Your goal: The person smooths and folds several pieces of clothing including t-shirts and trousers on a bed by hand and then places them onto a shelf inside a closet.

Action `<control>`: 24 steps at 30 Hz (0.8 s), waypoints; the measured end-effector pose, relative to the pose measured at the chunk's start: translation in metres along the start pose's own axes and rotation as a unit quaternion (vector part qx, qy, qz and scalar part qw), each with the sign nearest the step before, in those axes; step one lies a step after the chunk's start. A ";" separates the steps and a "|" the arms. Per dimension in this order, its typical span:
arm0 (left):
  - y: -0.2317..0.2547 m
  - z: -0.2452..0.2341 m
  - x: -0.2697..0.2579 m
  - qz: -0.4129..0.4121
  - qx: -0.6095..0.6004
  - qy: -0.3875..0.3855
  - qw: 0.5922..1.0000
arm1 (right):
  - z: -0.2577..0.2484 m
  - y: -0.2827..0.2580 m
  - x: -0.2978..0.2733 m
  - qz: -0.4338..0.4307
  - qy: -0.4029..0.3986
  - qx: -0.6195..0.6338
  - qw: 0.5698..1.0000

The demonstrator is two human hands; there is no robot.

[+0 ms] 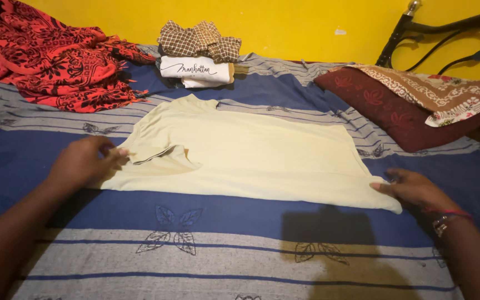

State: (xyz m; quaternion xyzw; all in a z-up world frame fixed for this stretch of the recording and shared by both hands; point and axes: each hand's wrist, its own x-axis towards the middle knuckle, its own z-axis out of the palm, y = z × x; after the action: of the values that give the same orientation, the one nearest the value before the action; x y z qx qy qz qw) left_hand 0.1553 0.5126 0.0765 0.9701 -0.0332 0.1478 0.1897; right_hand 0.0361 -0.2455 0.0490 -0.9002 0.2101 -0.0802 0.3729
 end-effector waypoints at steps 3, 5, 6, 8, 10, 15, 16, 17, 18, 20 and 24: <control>0.002 -0.010 0.012 0.158 0.021 0.063 0.985 | -0.004 -0.044 -0.038 -0.113 0.134 -0.164 0.971; 0.010 -0.011 0.027 0.293 0.040 0.090 0.951 | 0.001 -0.074 -0.034 -0.263 0.219 -0.349 0.872; 0.021 -0.006 0.040 0.286 0.031 -0.017 0.957 | 0.003 -0.090 -0.018 -0.179 0.049 -0.289 0.939; 0.043 0.013 0.049 0.277 0.019 -0.126 0.952 | 0.006 -0.095 0.003 -0.088 -0.123 -0.218 0.964; 0.061 0.027 0.057 0.229 0.057 -0.193 0.953 | 0.013 -0.088 0.031 -0.185 -0.207 -0.290 0.916; 0.067 0.033 0.037 0.169 -0.024 -0.092 0.981 | 0.008 -0.033 0.044 -0.192 -0.167 -0.165 0.953; 0.069 0.031 0.032 0.105 -0.017 -0.096 0.990 | 0.002 -0.026 0.042 -0.174 -0.153 -0.182 0.956; 0.071 0.027 0.032 0.104 -0.017 -0.096 0.990 | 0.002 -0.026 0.044 -0.175 -0.154 -0.182 0.955; 0.073 0.024 0.031 0.125 -0.064 -0.023 0.990 | 0.000 -0.026 0.045 -0.201 -0.110 -0.146 0.962; 0.072 0.024 0.034 0.146 -0.109 0.049 0.982 | 0.007 -0.027 0.043 -0.224 -0.065 -0.108 0.966; 0.052 0.035 0.042 0.273 -0.035 0.055 0.960 | 0.019 -0.046 0.024 -0.260 -0.008 -0.267 0.928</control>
State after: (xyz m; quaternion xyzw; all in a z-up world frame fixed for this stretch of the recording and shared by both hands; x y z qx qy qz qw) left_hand 0.1986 0.4507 0.0766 0.9071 -0.2916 0.2462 0.1773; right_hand 0.0782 -0.2147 0.0671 -0.9901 -0.0204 -0.1082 0.0867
